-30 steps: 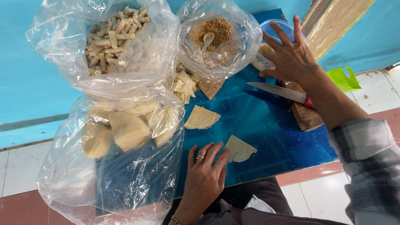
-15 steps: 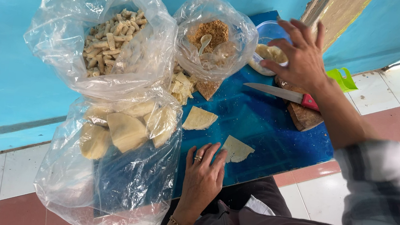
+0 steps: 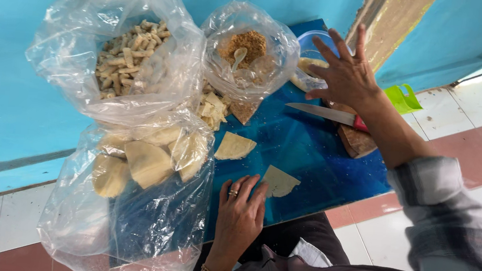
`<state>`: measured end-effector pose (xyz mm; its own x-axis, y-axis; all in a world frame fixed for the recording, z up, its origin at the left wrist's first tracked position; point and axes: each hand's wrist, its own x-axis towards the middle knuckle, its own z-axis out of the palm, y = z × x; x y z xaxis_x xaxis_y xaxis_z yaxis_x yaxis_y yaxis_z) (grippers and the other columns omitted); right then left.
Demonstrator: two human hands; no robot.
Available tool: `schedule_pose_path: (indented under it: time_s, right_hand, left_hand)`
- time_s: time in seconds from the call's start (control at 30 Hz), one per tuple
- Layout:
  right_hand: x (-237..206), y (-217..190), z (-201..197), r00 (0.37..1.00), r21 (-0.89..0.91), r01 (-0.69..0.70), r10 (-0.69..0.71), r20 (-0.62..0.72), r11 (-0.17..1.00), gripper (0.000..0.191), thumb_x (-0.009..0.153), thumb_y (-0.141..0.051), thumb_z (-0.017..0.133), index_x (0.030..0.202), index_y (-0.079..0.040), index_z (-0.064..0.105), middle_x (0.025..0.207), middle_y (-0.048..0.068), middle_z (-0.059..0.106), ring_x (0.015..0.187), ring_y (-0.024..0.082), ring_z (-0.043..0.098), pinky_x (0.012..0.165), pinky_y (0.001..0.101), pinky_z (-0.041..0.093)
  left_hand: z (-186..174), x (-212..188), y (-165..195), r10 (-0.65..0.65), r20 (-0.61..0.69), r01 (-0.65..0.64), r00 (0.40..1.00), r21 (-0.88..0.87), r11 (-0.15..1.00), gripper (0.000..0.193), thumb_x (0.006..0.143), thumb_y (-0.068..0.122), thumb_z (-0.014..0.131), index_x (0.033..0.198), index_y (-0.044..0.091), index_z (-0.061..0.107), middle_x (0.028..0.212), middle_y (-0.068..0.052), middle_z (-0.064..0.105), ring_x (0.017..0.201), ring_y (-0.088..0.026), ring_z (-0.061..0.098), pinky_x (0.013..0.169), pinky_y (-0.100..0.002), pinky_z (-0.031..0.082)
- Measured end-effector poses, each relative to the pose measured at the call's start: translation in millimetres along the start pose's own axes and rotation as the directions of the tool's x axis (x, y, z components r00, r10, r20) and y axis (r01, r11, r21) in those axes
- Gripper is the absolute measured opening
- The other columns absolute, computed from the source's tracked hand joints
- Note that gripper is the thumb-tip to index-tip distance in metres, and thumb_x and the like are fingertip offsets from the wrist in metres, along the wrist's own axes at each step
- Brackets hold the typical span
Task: The person takes triangular dough wrappers, spoons brown filling from a plastic bag onto each wrapper, and folds the wrapper over the filling by hand, setting the folded pieces on the blue table. Finished folded pieces accumulate near a bag of similar snacks.
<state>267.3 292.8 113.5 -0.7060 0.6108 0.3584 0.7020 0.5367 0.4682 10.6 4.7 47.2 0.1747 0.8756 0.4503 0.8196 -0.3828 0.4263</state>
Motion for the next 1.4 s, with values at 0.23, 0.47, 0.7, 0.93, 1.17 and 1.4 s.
schedule_pose_path:
  time_s: [0.23, 0.47, 0.7, 0.93, 1.17, 1.4]
  right_hand:
    - [11.2, -1.4, 1.5, 0.976, -0.406, 0.185, -0.121, 0.179, 0.895, 0.067, 0.078, -0.090, 0.052, 0.113, -0.039, 0.077, 0.164, -0.005, 0.045, 0.155, 0.022, 0.029, 0.126, 0.0651, 0.005]
    - [10.2, 11.3, 11.7, 0.968, -0.462, 0.241, -0.173, 0.184, 0.854, 0.069, 0.077, -0.091, 0.049, 0.115, -0.041, 0.076, 0.164, -0.008, 0.043, 0.156, 0.020, 0.030, 0.128, 0.0637, 0.002]
    - [13.2, 17.3, 20.5, 0.991, 0.194, -0.049, 0.024, 0.129, 0.980, 0.070, 0.074, -0.085, 0.062, 0.112, -0.028, 0.076, 0.161, 0.004, 0.045, 0.153, 0.026, 0.028, 0.120, 0.0699, -0.001]
    - [-35.9, -4.0, -47.1, 0.975, 0.858, -0.182, 0.204, 0.093, 0.481, 0.046, 0.085, -0.039, 0.080, 0.125, -0.020, 0.068, 0.157, 0.006, 0.053, 0.141, 0.025, 0.052, 0.122, 0.0487, 0.036]
    - [-66.3, -60.0, -58.5, 0.971, 0.875, -0.216, 0.187, 0.147, 0.434, 0.034, 0.091, -0.032, 0.077, 0.123, -0.023, 0.074, 0.155, 0.006, 0.056, 0.140, 0.025, 0.053, 0.118, 0.0498, 0.039]
    - [-6.0, 10.4, 3.3, 0.996, 0.157, -0.075, 0.065, 0.068, 0.985, 0.080, 0.060, -0.075, 0.075, 0.124, -0.028, 0.077, 0.166, 0.009, 0.044, 0.158, 0.034, 0.028, 0.122, 0.0753, 0.002]
  left_hand:
    - [3.4, -3.3, -3.1, 0.002, 0.009, -0.001, 1.000, -0.027, 1.000, 0.032, 0.091, 0.010, 0.068, 0.122, 0.005, 0.068, 0.134, -0.013, 0.062, 0.126, -0.030, 0.057, 0.110, -0.056, 0.038]
    - [6.6, -4.5, -4.8, 0.001, 0.015, -0.001, 1.000, -0.032, 1.000, 0.032, 0.092, 0.011, 0.068, 0.124, 0.005, 0.069, 0.134, -0.013, 0.062, 0.127, -0.031, 0.057, 0.111, -0.057, 0.037]
    - [4.6, -4.3, -3.4, 0.014, 0.001, -0.014, 1.000, -0.012, 1.000, 0.031, 0.092, 0.011, 0.067, 0.123, 0.004, 0.069, 0.134, -0.014, 0.063, 0.126, -0.029, 0.059, 0.111, -0.056, 0.039]
    - [1.9, -2.2, -1.9, 0.027, -0.008, -0.027, 1.000, 0.020, 0.999, 0.030, 0.092, 0.012, 0.067, 0.122, 0.005, 0.068, 0.131, -0.012, 0.063, 0.124, -0.028, 0.059, 0.111, -0.052, 0.041]
    - [2.9, -0.4, -2.3, 0.040, -0.003, -0.040, 0.999, 0.046, 0.998, 0.031, 0.091, 0.012, 0.067, 0.122, 0.006, 0.068, 0.130, -0.011, 0.063, 0.124, -0.027, 0.058, 0.111, -0.052, 0.040]
    - [0.0, 0.2, -0.9, 0.026, -0.013, -0.026, 1.000, -0.002, 1.000, 0.027, 0.093, 0.011, 0.067, 0.120, 0.005, 0.069, 0.131, -0.013, 0.064, 0.124, -0.029, 0.059, 0.109, -0.052, 0.042]
